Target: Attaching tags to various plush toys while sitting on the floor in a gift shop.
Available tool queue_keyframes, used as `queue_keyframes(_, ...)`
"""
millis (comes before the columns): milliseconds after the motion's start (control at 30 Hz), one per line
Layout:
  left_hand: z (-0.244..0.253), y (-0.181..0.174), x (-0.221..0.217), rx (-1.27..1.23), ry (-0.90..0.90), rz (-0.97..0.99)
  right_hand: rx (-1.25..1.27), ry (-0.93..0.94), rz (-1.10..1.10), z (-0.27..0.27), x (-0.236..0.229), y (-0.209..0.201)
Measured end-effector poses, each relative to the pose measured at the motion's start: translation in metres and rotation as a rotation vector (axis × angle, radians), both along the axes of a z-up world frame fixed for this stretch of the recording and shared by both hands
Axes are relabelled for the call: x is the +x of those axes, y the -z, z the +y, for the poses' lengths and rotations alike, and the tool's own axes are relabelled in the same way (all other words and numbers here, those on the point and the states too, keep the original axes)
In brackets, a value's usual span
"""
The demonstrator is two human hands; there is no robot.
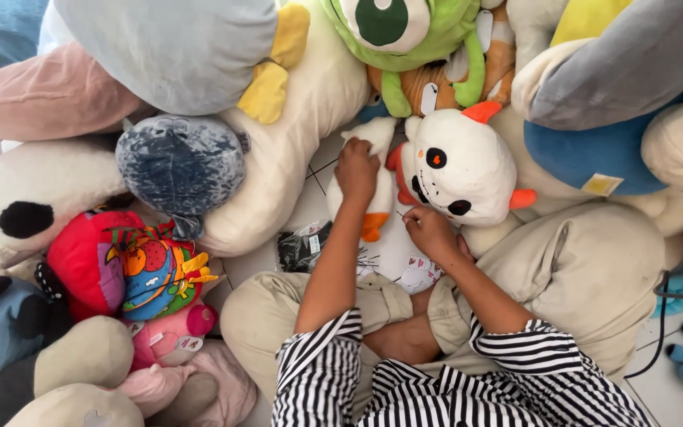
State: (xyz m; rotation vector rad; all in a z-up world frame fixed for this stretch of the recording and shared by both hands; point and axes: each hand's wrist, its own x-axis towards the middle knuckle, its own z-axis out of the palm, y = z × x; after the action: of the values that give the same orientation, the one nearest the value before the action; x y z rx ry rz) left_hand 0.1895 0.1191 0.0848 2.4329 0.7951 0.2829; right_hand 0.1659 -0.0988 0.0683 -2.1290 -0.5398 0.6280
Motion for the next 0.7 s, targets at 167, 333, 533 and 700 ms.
queue_keyframes(167,-0.003,-0.048,-0.093,-0.326,0.062,-0.116,0.317,0.071,-0.201,-0.011,-0.022,-0.062)
queue_keyframes(333,-0.029,-0.107,-0.162,-0.425,0.21,-0.12,0.479,0.083,-0.598,-0.023,-0.025,-0.075)
queue_keyframes(533,-0.062,-0.139,-0.192,-0.516,0.444,-0.084,0.274,-0.012,-0.945,-0.043,-0.043,-0.095)
queue_keyframes(700,-0.076,-0.132,-0.183,-0.621,0.556,-0.076,0.156,-0.086,-0.766,-0.071,-0.058,-0.116)
